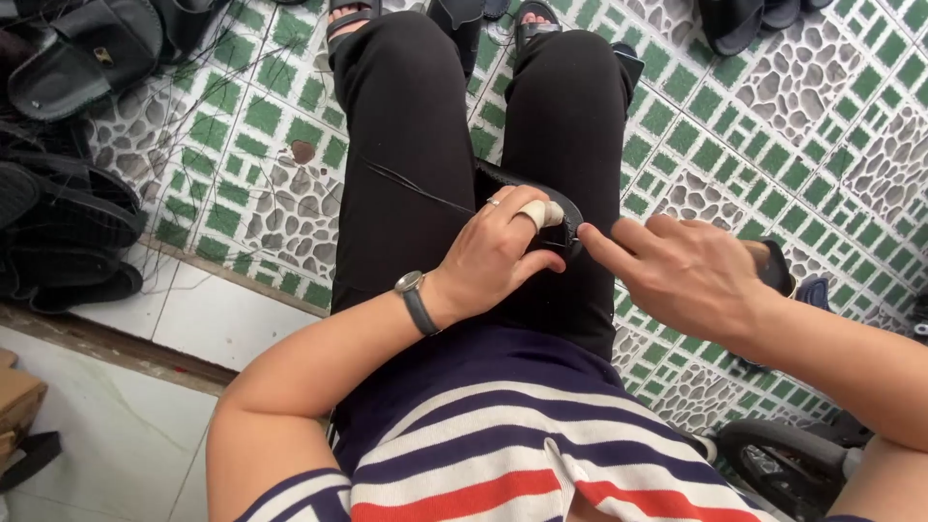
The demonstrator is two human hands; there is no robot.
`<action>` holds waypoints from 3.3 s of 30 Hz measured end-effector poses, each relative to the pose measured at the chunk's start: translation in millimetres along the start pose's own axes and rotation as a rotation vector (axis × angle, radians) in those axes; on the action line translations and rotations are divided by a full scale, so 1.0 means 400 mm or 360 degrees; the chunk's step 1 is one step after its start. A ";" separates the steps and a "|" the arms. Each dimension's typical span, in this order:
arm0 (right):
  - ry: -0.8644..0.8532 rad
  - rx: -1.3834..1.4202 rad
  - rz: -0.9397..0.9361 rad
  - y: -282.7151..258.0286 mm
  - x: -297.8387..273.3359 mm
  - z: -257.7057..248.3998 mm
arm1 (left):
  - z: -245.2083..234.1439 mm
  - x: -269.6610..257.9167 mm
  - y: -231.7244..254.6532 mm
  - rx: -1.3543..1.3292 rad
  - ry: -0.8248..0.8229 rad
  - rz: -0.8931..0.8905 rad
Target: Hand-sewing the sole of a black sandal using a needle and thread.
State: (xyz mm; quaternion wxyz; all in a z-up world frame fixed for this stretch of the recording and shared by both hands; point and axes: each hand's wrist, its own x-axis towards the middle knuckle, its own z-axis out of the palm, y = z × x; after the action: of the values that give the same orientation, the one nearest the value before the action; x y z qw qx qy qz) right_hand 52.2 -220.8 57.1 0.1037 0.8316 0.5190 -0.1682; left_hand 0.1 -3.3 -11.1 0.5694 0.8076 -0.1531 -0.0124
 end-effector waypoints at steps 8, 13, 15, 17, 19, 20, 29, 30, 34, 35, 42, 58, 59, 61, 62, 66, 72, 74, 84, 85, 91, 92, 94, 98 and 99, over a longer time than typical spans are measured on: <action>0.0516 0.0673 0.0092 -0.030 0.016 0.079 | 0.018 -0.026 0.011 0.0628 0.0471 0.0508; 0.0355 0.0735 0.0200 -0.038 -0.001 0.035 | -0.036 -0.071 0.077 -0.1093 0.0031 -0.0266; 0.0369 0.0762 0.0199 -0.031 0.006 0.061 | -0.020 -0.074 0.048 -0.1873 -0.0153 -0.0647; 0.0622 0.0977 0.0216 -0.034 -0.007 0.119 | 0.041 -0.089 -0.008 -0.1234 0.0211 -0.0679; 0.0752 0.0946 0.0167 -0.036 -0.005 0.118 | 0.056 -0.088 -0.012 -0.1064 0.0216 -0.0691; 0.0896 0.0903 0.0134 -0.038 -0.002 0.118 | 0.060 -0.086 -0.017 -0.0890 0.0204 -0.0687; 0.0411 0.0756 0.0248 -0.026 -0.010 0.058 | -0.115 -0.082 0.125 -0.0334 -0.0575 -0.0269; 0.0424 0.0753 0.0247 -0.029 -0.010 0.056 | -0.101 -0.093 0.122 -0.0321 -0.0575 -0.0265; 0.0443 0.0804 0.0241 -0.036 -0.007 0.062 | -0.073 -0.100 0.118 -0.1304 -0.0269 -0.0322; 0.0515 0.0838 0.0222 -0.036 -0.007 0.068 | -0.072 -0.092 0.118 -0.1578 -0.0192 -0.0351; 0.0820 0.0994 0.0172 -0.045 -0.007 0.116 | 0.053 -0.083 0.002 -0.0985 0.0192 -0.0692; -0.0828 0.0297 0.0451 0.049 -0.139 -0.070 | 0.023 -0.009 0.081 -0.0036 0.0097 0.0021; -0.0569 0.0203 0.0418 0.059 -0.185 -0.068 | 0.026 -0.012 0.090 -0.0072 0.0109 -0.0009; -0.0243 0.0538 0.0399 0.027 -0.135 -0.032 | 0.031 -0.046 0.061 0.0075 0.0151 -0.0016; 0.0111 0.0844 0.0365 0.020 -0.111 -0.013 | 0.037 -0.055 0.047 0.0238 0.0216 -0.0019; 0.0829 0.1826 0.0371 -0.049 -0.011 0.080 | 0.001 -0.067 0.047 0.0253 0.0235 0.0022; 0.0870 0.2460 0.0113 -0.067 0.032 0.043 | -0.001 -0.112 0.026 -0.0700 -0.0251 -0.0563; 0.0871 0.2085 0.0038 -0.076 0.053 0.015 | -0.039 -0.079 0.089 -0.1052 -0.0105 -0.0578; 0.1111 0.3097 -0.0296 0.152 -0.178 0.184 | -0.222 -0.071 -0.036 0.0545 0.0439 -0.0005; 0.1126 0.2958 -0.0151 0.132 -0.181 0.181 | -0.279 -0.088 -0.069 0.0583 0.0499 -0.0222; 0.1150 0.2028 0.0430 0.063 -0.092 0.095 | -0.204 -0.048 0.008 0.0995 0.0449 -0.0187; 0.1121 0.1779 0.0577 0.044 -0.079 0.084 | -0.150 -0.037 0.051 0.1028 0.0157 0.0068; 0.0892 0.1678 0.0474 -0.015 -0.028 0.075 | -0.090 -0.057 0.035 0.1076 0.0022 0.0187; 0.0968 0.0887 0.0073 -0.007 -0.004 0.120 | -0.126 -0.021 0.067 0.0001 -0.0088 0.0094; 0.0961 0.0890 0.0084 -0.005 0.004 0.091 | -0.150 -0.001 0.090 -0.0009 -0.0096 0.0093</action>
State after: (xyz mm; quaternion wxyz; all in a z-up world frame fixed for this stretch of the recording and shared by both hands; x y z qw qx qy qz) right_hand 45.0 -231.3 23.1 -0.2790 0.8528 0.4388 -0.0485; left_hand 3.1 40.8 43.4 0.5669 0.8005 -0.1936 -0.0205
